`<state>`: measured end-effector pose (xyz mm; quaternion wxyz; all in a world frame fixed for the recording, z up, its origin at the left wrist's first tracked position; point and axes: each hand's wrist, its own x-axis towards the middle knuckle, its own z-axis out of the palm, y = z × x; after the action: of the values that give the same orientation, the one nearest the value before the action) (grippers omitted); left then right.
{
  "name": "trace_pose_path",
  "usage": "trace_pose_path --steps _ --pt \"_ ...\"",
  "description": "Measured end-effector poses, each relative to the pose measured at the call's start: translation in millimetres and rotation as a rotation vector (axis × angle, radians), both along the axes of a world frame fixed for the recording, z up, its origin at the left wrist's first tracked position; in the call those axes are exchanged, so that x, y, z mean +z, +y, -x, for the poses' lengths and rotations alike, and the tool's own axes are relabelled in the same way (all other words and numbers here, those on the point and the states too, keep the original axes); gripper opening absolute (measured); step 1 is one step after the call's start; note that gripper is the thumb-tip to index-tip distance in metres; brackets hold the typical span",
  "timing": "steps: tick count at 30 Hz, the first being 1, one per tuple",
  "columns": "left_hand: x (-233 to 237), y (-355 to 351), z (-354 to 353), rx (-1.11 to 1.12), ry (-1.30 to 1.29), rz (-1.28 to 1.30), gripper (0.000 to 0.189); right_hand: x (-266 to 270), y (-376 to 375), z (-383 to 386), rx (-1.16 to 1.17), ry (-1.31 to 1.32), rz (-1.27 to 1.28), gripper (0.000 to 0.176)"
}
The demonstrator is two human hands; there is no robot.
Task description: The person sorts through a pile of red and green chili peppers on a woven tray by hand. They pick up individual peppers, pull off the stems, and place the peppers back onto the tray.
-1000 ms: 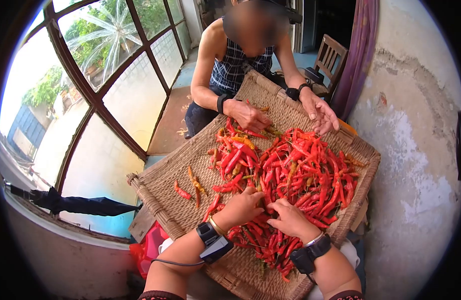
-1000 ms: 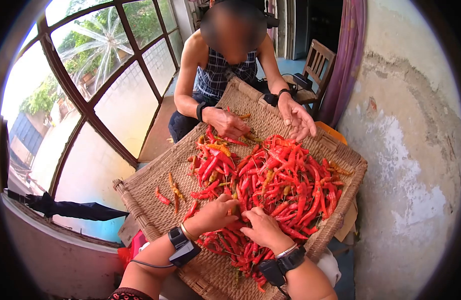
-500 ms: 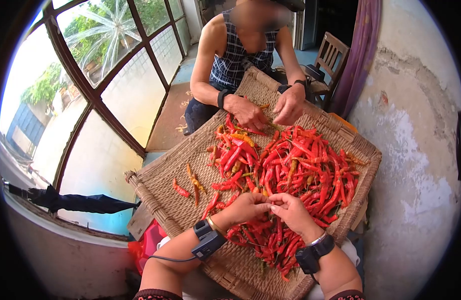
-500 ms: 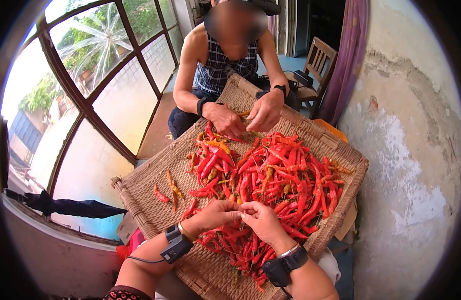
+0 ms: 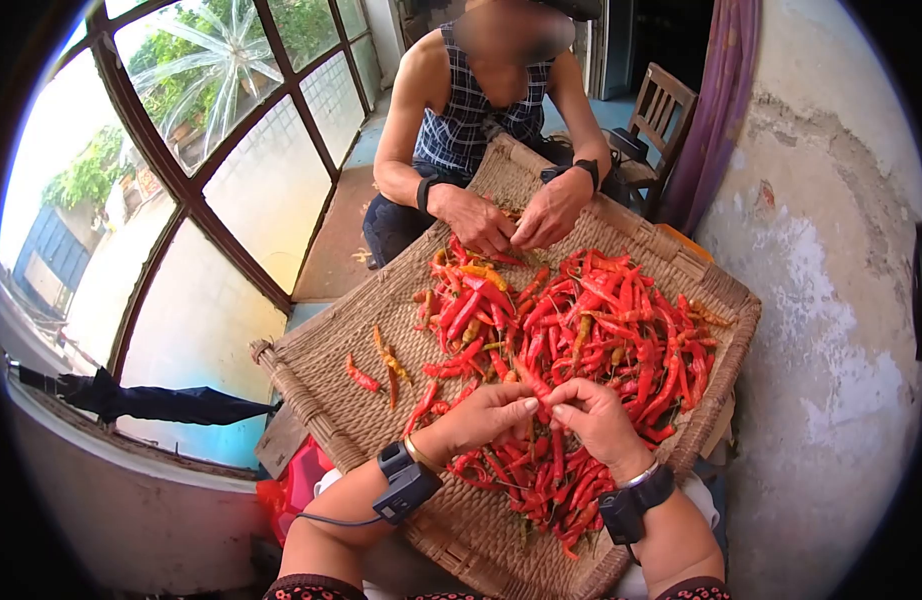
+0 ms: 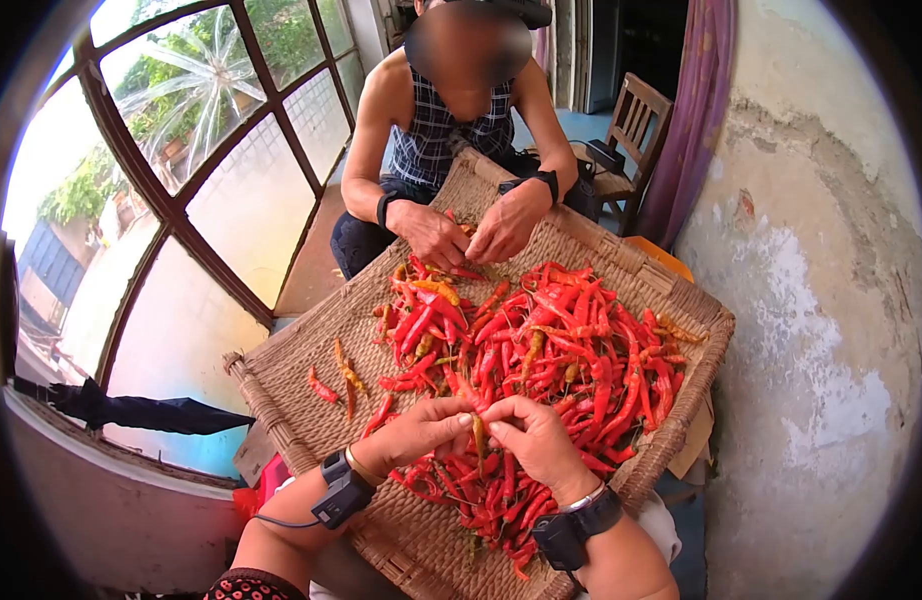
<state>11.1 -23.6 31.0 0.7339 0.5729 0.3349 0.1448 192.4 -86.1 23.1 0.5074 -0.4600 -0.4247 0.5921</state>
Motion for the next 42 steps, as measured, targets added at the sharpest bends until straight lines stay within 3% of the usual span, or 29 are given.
trace_pose_path --steps 2,5,6,7,9,10,11,13,14,16,17,19,20,21,23,24,31,33,35,42 --pt "-7.0 1.1 1.4 0.085 -0.168 0.133 0.023 -8.5 -1.7 0.9 0.126 -0.022 -0.045 0.010" --pt "-10.5 2.3 1.7 0.200 -0.198 0.122 0.022 12.1 -5.1 6.0 0.194 -0.008 0.057 0.013" --pt "-3.8 3.6 2.5 0.250 -0.137 0.097 0.020 9.5 -4.4 4.6 0.221 0.052 0.056 0.023" --pt "-1.8 7.8 3.9 0.252 -0.136 0.098 0.020 10.3 -4.6 5.3 0.223 0.053 0.057 0.023" --pt "0.8 18.7 7.4 0.471 -0.209 0.116 0.021 13.3 -5.0 6.8 0.066 0.109 -0.040 0.035" --pt "-3.4 29.3 9.3 0.505 -0.413 0.127 0.021 10.3 -3.9 4.0 0.048 0.054 -0.028 0.042" --pt "-8.4 38.1 10.7 0.686 -0.528 0.248 0.021 0.1 -1.2 0.7 0.047 0.054 -0.027 0.042" --pt "2.9 38.4 12.4 0.774 -0.493 0.273 0.026 -22.8 5.2 -3.5 0.016 -0.384 -0.032 0.044" --pt "-0.4 37.6 12.6 0.774 -0.492 0.273 0.026 -23.6 5.7 -3.7 0.038 -0.558 -0.021 0.054" --pt "-18.0 35.1 11.3 0.569 -0.058 0.117 0.036 -32.1 6.5 -1.2 0.038 -0.571 -0.028 0.055" --pt "-29.6 34.9 9.5 0.569 -0.058 0.116 0.036 -34.4 7.3 0.3 0.039 -0.585 -0.039 0.055" --pt "-53.2 32.7 5.4 0.267 0.206 -0.500 0.046 -31.0 9.3 3.5 0.060 -0.557 0.001 0.056" --pt "-60.7 30.1 4.5 0.201 0.227 -0.667 0.047 -30.6 9.2 4.2 0.080 -0.528 0.042 0.056" --pt "-52.1 26.5 2.0 0.199 0.229 -0.667 0.047 -34.2 9.4 4.5 0.079 -0.527 0.043 0.056" --pt "-26.0 17.1 -3.2 -0.087 0.443 -0.645 0.044 -44.3 10.4 5.8 0.115 -0.568 0.058 0.058" --pt "-34.0 17.3 -3.9 -0.091 0.448 -0.768 0.038 -45.3 11.0 6.4 0.114 -0.567 0.057 0.058" --pt "-37.3 15.0 -7.3 -0.059 0.332 -0.401 0.030 -50.9 10.8 10.9 0.063 -0.295 0.158 0.054" --pt "-29.1 12.8 -9.4 -0.039 0.191 -0.117 0.021 -46.9 10.5 11.2 0.047 -0.191 0.170 0.050" --pt "-38.8 14.5 -7.0 -0.011 0.138 -0.121 0.018 -29.3 9.4 10.6 0.116 -0.035 0.182 0.041" --pt "-27.2 2.0 -7.6 0.159 -0.097 0.021 0.021 -20.2 6.7 7.0 0.092 0.097 0.176 0.033"
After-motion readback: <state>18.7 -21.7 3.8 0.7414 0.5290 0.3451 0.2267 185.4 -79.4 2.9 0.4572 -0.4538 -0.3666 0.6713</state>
